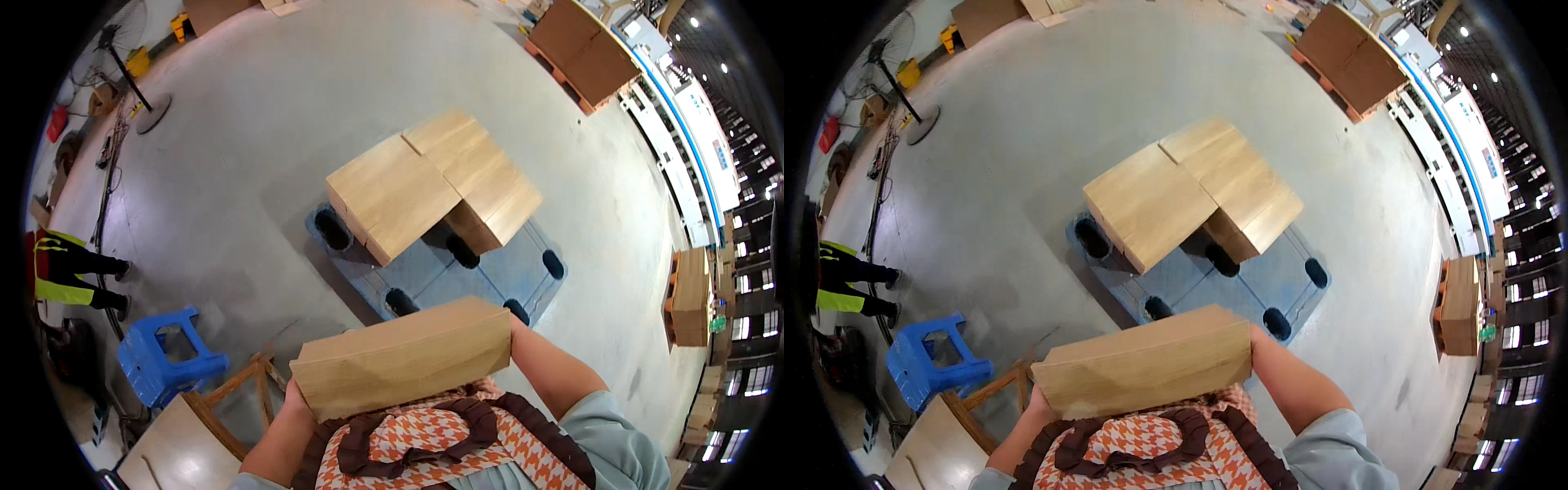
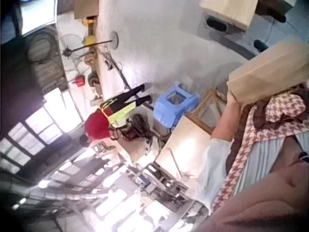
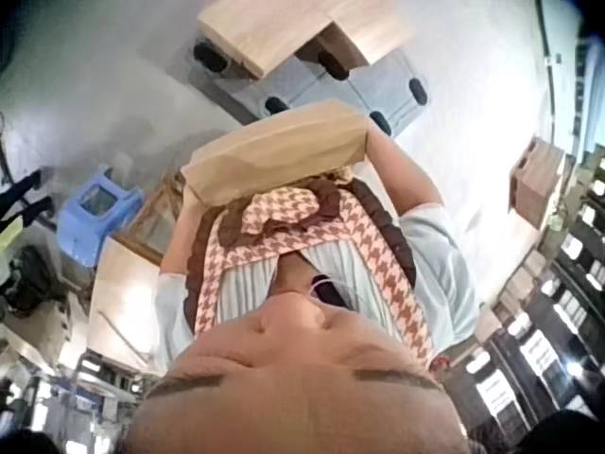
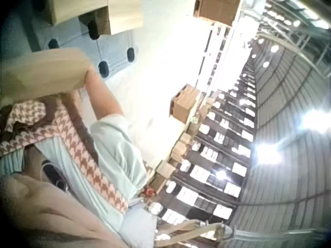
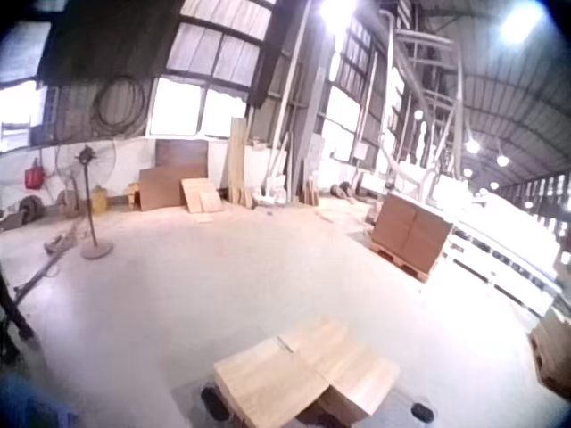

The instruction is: The person takes wooden boards from a worktable and stacks them onto a pallet by hand.

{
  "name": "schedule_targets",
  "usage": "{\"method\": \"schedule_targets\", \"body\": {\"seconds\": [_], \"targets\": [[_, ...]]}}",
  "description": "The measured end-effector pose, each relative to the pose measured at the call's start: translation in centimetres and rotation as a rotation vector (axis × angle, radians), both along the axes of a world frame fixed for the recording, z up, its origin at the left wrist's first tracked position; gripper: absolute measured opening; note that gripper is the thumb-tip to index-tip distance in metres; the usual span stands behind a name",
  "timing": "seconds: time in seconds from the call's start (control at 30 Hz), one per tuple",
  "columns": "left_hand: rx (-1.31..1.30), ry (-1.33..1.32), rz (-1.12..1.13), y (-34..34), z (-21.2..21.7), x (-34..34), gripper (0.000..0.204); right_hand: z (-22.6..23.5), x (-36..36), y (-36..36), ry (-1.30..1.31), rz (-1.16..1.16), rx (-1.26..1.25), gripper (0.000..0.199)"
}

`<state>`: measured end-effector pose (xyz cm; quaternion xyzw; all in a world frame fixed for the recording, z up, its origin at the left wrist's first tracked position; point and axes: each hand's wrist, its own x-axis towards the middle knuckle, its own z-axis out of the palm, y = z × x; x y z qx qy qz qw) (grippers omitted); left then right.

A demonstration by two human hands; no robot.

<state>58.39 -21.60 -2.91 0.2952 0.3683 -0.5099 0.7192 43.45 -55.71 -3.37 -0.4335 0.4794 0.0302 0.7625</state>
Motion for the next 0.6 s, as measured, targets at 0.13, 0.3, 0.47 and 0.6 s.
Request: {"method": "schedule_targets", "body": {"seconds": [0.13, 0.3, 0.47, 0.6], "targets": [[0.064, 0.084, 0.01, -1.8, -2.2, 2.5, 0.049, -1.4, 2.1, -1.8, 0.065, -0.052, -0.027, 0.046], [0.043, 0.132, -0.008, -3.6, -8.3, 3.1, 0.048, -6.3, 5.0, -6.8, 0.151, -0.061, -0.069, 0.045], [0.247, 0.114, -0.054, -9.3, -16.7, 2.5, 0.047, -16.9, 7.6, -13.3, 0.262, -0.028, -0.095, 0.044], [0.276, 0.119, 0.03, -18.2, -26.7, 3.1, 0.046, -28.2, 9.1, -19.9, 0.329, 0.016, -0.145, 0.044]]}}
